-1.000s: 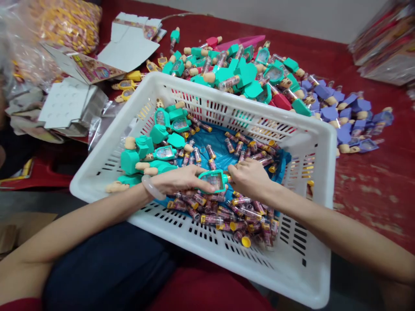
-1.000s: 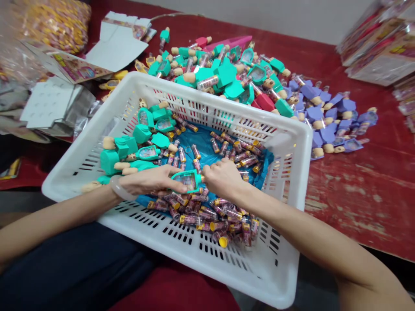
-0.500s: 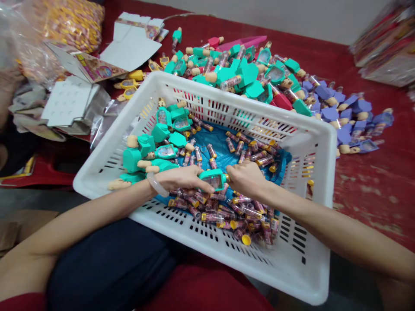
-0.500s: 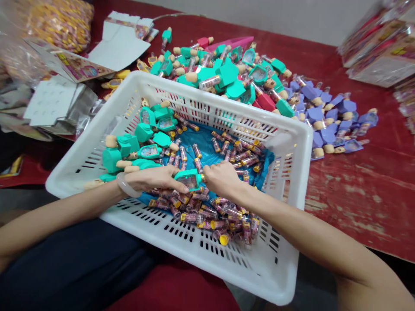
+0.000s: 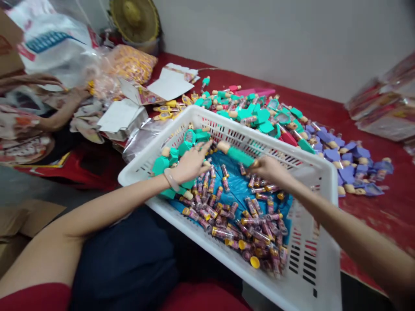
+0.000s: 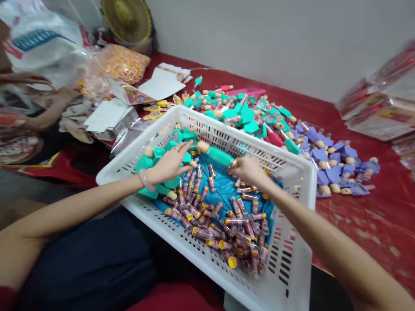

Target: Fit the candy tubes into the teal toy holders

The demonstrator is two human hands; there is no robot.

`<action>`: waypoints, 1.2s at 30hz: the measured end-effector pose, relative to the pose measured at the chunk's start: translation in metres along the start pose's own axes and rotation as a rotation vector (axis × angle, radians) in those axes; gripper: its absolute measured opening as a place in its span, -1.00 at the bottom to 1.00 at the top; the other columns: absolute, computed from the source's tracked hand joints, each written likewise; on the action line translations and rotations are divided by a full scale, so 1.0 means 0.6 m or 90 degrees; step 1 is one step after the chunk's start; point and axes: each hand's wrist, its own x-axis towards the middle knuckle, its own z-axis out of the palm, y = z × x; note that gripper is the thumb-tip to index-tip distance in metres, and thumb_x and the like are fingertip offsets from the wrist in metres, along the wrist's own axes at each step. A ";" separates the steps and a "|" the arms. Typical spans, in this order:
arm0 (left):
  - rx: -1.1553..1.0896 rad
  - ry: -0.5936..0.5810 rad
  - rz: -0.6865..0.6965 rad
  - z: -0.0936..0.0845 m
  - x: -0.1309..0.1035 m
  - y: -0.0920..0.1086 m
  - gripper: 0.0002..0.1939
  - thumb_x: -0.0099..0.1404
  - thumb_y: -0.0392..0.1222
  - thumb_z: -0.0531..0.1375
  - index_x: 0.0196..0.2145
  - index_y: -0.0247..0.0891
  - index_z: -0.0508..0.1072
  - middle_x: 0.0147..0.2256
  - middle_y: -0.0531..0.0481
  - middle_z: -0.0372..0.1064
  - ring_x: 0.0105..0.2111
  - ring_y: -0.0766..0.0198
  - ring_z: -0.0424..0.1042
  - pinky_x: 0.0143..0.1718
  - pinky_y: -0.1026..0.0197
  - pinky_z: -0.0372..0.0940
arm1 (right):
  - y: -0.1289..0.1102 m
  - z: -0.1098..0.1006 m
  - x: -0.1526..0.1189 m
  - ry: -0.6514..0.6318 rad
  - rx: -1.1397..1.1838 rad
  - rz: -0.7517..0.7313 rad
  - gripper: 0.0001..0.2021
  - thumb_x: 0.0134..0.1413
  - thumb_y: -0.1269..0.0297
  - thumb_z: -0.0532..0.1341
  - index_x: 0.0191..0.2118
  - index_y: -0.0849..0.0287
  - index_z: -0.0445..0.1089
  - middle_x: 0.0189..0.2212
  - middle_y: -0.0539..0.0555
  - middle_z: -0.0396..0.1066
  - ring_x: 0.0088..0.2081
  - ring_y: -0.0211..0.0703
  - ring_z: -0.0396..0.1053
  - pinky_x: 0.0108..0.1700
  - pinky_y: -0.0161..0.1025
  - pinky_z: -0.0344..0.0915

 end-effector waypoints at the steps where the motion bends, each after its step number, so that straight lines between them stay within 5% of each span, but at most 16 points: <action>1: 0.011 0.002 -0.049 -0.011 0.003 -0.022 -0.16 0.26 -0.04 0.17 0.32 -0.34 -0.18 0.24 -0.38 -0.04 0.16 -0.08 0.13 0.08 0.03 0.11 | 0.002 -0.040 0.016 0.093 -0.031 0.016 -0.66 -0.02 0.05 0.20 -0.29 0.26 0.48 -0.50 0.06 0.39 -0.44 -0.12 0.30 -0.41 -0.28 0.11; 4: 0.056 -0.031 -0.154 -0.029 0.009 -0.069 -0.32 0.24 -0.14 0.20 0.24 -0.36 0.06 0.17 -0.35 0.11 0.19 -0.12 0.09 0.14 -0.02 0.03 | -0.017 -0.119 0.056 0.325 -0.109 0.058 -0.51 0.05 0.05 0.18 -0.01 0.35 0.34 -0.14 0.31 0.38 -0.17 0.06 0.31 -0.24 -0.20 0.18; 6: 0.070 -0.037 -0.206 -0.027 0.014 -0.083 -0.35 0.20 -0.19 0.24 0.19 -0.41 0.14 0.12 -0.38 0.18 0.16 -0.15 0.12 0.14 -0.07 0.04 | -0.050 -0.109 0.069 0.359 -0.180 0.053 -0.55 0.20 0.14 0.05 0.08 0.37 0.26 0.02 0.41 0.27 0.00 0.13 0.23 -0.11 -0.14 0.15; 9: 0.072 -0.029 -0.252 -0.011 0.021 -0.087 -0.47 0.24 -0.15 0.23 0.10 -0.42 0.25 0.04 -0.31 0.26 0.04 -0.03 0.28 0.05 -0.09 0.19 | -0.113 -0.013 0.076 0.185 -0.236 0.022 -0.62 0.25 0.20 -0.02 0.06 0.31 0.29 0.00 0.37 0.31 -0.01 0.05 0.27 -0.09 -0.20 0.14; 13: 0.048 -0.006 -0.256 0.001 0.012 -0.084 -0.64 0.35 -0.09 0.13 0.03 -0.31 0.32 -0.01 -0.13 0.30 -0.09 0.16 0.37 -0.09 0.00 0.35 | -0.167 0.130 0.073 0.089 -0.249 0.084 -0.65 0.22 0.20 0.03 -0.11 0.34 0.44 -0.21 0.34 0.45 -0.21 -0.05 0.41 -0.29 -0.30 0.21; 16: 0.007 0.022 -0.222 -0.006 -0.004 -0.082 -0.65 0.35 -0.09 0.13 0.02 -0.31 0.33 -0.01 -0.13 0.30 -0.09 0.16 0.37 -0.10 0.00 0.35 | -0.166 0.171 0.051 0.064 -0.287 0.119 -0.67 0.18 0.28 0.05 -0.15 0.35 0.49 -0.15 0.38 0.43 -0.15 -0.03 0.41 -0.30 -0.31 0.22; 22: -0.097 0.091 -0.152 -0.020 -0.019 -0.069 -0.38 0.27 -0.01 0.18 0.17 -0.38 0.13 0.00 -0.28 0.28 0.02 -0.04 0.30 0.05 -0.04 0.19 | -0.113 0.125 -0.017 0.015 -0.356 0.181 -0.65 0.15 0.37 0.03 -0.07 0.38 0.46 -0.10 0.40 0.40 -0.09 0.01 0.38 -0.23 -0.27 0.21; 26: -0.153 0.104 -0.114 -0.014 -0.030 -0.049 -0.32 0.28 -0.01 0.13 0.23 -0.31 -0.04 0.07 -0.32 0.16 0.01 -0.06 0.30 -0.02 0.03 0.22 | -0.087 0.112 -0.049 -0.036 -0.346 0.231 -0.65 0.14 0.33 0.07 -0.04 0.39 0.43 -0.12 0.38 0.42 -0.11 0.04 0.37 -0.21 -0.24 0.20; 36: -0.362 0.307 -0.036 -0.021 -0.049 -0.016 -0.36 0.14 -0.09 0.19 0.15 -0.22 0.11 0.09 -0.24 0.11 0.10 -0.04 0.18 0.11 -0.04 0.12 | -0.122 0.132 -0.056 -0.039 -0.277 0.221 -0.59 0.19 0.13 0.13 0.05 0.31 0.32 -0.04 0.29 0.37 -0.09 -0.02 0.36 -0.08 -0.11 0.27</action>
